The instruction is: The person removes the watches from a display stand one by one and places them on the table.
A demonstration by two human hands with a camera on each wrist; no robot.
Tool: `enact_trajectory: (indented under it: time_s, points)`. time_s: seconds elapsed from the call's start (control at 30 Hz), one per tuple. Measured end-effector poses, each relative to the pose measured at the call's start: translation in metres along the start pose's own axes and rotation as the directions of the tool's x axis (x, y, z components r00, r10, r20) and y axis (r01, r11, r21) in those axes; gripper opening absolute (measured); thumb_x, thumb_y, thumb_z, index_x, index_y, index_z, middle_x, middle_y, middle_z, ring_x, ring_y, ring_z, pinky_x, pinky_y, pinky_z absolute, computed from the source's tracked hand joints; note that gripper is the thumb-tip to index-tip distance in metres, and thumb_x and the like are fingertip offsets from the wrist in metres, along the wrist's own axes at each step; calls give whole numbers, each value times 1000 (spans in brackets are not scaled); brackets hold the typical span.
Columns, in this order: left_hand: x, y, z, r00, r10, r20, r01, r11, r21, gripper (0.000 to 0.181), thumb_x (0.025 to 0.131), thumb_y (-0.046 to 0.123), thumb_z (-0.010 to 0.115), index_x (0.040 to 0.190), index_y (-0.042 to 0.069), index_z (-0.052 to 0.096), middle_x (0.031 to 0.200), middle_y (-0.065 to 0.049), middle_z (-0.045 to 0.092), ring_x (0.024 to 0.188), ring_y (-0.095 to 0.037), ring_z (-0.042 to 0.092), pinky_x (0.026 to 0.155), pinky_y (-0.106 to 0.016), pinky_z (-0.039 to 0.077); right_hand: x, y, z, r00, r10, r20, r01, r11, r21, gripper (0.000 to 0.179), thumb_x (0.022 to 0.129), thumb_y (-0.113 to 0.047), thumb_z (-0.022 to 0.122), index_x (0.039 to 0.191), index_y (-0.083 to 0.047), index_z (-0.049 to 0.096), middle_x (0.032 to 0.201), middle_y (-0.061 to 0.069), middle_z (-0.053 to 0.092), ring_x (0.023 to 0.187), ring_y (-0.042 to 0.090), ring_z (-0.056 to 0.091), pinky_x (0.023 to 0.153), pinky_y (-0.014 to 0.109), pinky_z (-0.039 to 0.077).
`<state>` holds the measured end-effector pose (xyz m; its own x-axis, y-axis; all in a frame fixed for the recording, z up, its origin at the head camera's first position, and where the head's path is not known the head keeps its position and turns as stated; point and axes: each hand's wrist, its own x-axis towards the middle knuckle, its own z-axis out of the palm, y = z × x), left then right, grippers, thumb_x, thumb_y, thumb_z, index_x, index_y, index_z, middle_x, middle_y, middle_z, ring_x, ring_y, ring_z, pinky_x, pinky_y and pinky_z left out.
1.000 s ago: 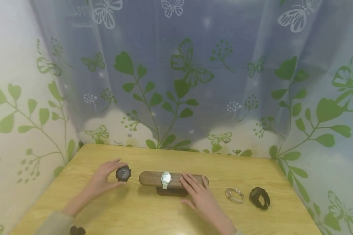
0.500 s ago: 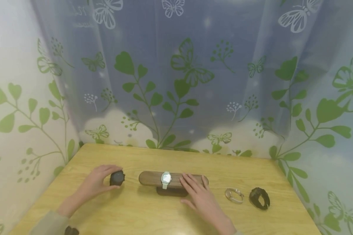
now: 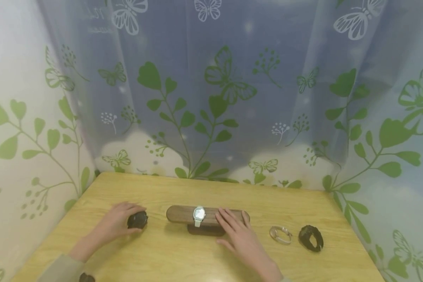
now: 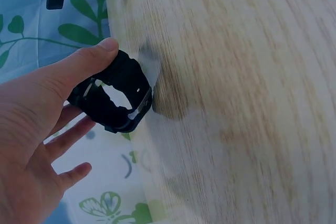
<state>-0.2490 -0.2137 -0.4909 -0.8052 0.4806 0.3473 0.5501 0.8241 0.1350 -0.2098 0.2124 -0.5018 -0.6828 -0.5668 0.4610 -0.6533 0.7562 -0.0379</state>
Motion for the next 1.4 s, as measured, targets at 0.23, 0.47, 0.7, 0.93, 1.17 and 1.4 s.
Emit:
enact_trajectory:
  time_s: [0.23,0.47,0.7,0.93,1.17,1.4]
  points:
    - [4,0,6,998,18,62,-18,1000,1,67,72,32,92,129,10,67,127,-14,68,118,-38,61,103,-65,44,-1,0,1,1000,5,1,-5,1000,-5,77,89,-39,76,154,-12,45,162,5,37,144,29,43,111,71,32]
    - [5,4,6,994,27,102,-22,999,-45,66,75,25,90,133,7,64,130,-14,66,121,-40,59,102,-71,41,-1,-1,1,1000,9,-6,-9,1000,3,77,89,-39,75,154,-12,44,162,5,37,143,30,42,115,67,28]
    - [1,4,5,993,38,114,-29,997,-77,68,77,23,89,137,6,60,134,-15,64,124,-39,59,103,-79,33,0,-1,1,999,-4,-35,4,1000,-4,80,85,-36,80,153,-11,46,162,5,38,143,29,43,109,71,33]
    - [-5,0,7,989,18,144,-1,993,-120,72,82,25,86,144,6,55,140,-17,60,129,-40,56,106,-80,28,0,-2,1,1000,0,-31,0,1000,2,80,85,-34,81,153,-11,46,161,5,39,143,29,43,109,72,33]
    - [-3,2,10,996,2,94,13,988,-156,60,89,26,79,142,5,57,142,-16,59,130,-40,55,107,-78,29,-1,-2,0,1000,12,-10,-12,1000,15,77,88,-37,78,153,-12,46,161,5,39,144,29,42,110,70,32]
    - [6,10,8,999,18,-45,-24,991,-129,49,92,25,76,136,8,63,134,-11,66,122,-32,62,107,-69,39,-1,-2,0,1000,19,3,-19,1000,20,77,89,-37,76,155,-13,44,162,5,37,145,29,41,114,68,29]
